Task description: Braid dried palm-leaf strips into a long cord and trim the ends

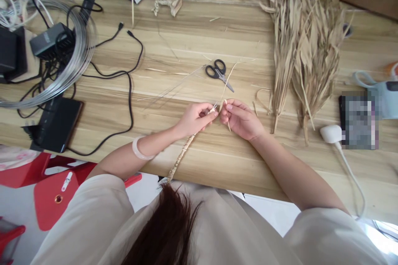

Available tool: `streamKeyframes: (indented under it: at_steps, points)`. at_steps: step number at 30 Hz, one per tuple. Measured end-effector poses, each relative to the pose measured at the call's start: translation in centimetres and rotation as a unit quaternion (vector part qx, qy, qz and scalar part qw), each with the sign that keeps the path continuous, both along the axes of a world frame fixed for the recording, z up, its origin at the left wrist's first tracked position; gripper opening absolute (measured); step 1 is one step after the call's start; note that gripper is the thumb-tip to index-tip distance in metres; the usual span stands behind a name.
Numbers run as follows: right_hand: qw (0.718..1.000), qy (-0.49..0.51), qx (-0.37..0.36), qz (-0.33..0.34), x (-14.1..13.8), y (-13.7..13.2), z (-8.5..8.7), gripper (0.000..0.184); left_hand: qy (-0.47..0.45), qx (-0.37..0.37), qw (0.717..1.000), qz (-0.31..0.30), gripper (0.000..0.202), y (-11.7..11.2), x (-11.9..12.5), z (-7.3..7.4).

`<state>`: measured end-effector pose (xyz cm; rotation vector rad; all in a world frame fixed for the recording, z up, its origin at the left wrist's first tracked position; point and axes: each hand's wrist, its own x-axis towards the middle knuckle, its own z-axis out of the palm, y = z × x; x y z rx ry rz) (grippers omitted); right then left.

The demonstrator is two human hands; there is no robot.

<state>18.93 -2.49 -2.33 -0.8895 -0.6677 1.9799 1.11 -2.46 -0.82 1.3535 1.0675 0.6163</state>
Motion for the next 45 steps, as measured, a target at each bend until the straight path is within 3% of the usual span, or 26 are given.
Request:
streamKeyframes:
  at_steps: [45]
  points:
    - [0.999, -0.031, 0.023, -0.002, -0.30, -0.13, -0.01, 0.014, 0.010, 0.016, 1.000, -0.009, 0.021, -0.14, 0.05, 0.06]
